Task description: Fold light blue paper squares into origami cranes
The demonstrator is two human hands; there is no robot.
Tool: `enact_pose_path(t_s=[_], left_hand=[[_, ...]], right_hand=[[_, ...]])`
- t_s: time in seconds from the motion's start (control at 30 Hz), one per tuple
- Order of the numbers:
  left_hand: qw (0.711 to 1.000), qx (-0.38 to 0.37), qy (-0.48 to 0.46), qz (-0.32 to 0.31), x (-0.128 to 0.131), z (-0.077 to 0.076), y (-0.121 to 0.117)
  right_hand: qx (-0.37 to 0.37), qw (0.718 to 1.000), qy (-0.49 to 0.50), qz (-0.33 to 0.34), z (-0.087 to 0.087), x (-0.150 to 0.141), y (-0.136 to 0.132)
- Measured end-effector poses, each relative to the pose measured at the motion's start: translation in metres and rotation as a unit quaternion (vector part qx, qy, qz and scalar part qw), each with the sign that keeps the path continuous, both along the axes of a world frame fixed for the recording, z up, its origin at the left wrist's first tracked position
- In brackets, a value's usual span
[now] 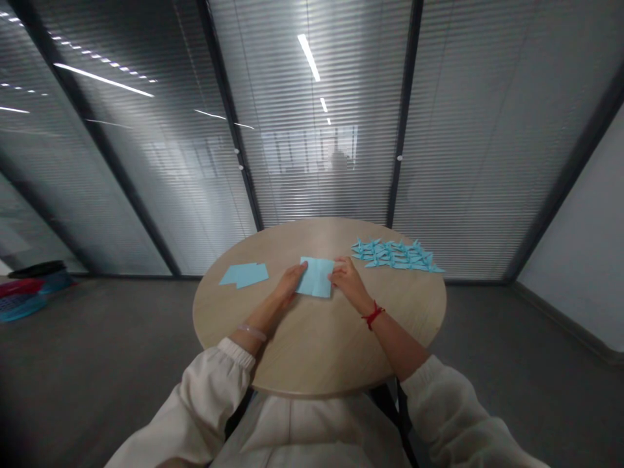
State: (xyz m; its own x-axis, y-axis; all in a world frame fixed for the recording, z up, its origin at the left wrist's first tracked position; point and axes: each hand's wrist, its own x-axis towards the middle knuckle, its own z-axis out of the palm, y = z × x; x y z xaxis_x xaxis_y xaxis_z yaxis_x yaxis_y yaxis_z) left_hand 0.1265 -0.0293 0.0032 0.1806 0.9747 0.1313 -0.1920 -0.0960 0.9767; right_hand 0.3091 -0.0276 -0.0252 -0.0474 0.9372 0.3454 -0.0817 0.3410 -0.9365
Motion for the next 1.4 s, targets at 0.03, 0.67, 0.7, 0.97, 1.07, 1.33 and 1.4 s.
enact_pose_path(t_s=[0.03,0.67,0.7,0.97,1.07,1.33,1.4], left_hand=[[1.0,0.004,0.013,-0.009,0.0,-0.001,0.0],[0.994,0.072,0.025,-0.078,-0.007,-0.001,0.008],[0.993,0.081,0.039,-0.071,-0.007,-0.001,0.008],[0.992,0.103,0.066,0.007,-0.007,-0.003,0.011],[0.994,0.093,0.058,0.0,-0.007,-0.002,0.009],[0.997,0.073,0.027,-0.007,-0.006,-0.003,0.008],[0.998,0.059,0.026,-0.017,-0.005,-0.003,0.008]], right_hand=[[0.017,1.0,-0.003,0.003,0.001,0.0,-0.001],[0.068,0.994,-0.041,-0.069,-0.002,0.011,0.004],[0.063,0.995,-0.037,-0.071,-0.002,0.011,0.004],[0.04,0.996,-0.005,-0.078,0.0,0.009,0.003],[0.055,0.995,-0.03,-0.08,0.001,0.01,0.002],[0.095,0.991,-0.085,-0.051,0.0,0.008,0.0],[0.116,0.987,-0.096,-0.055,0.0,0.008,0.001]])
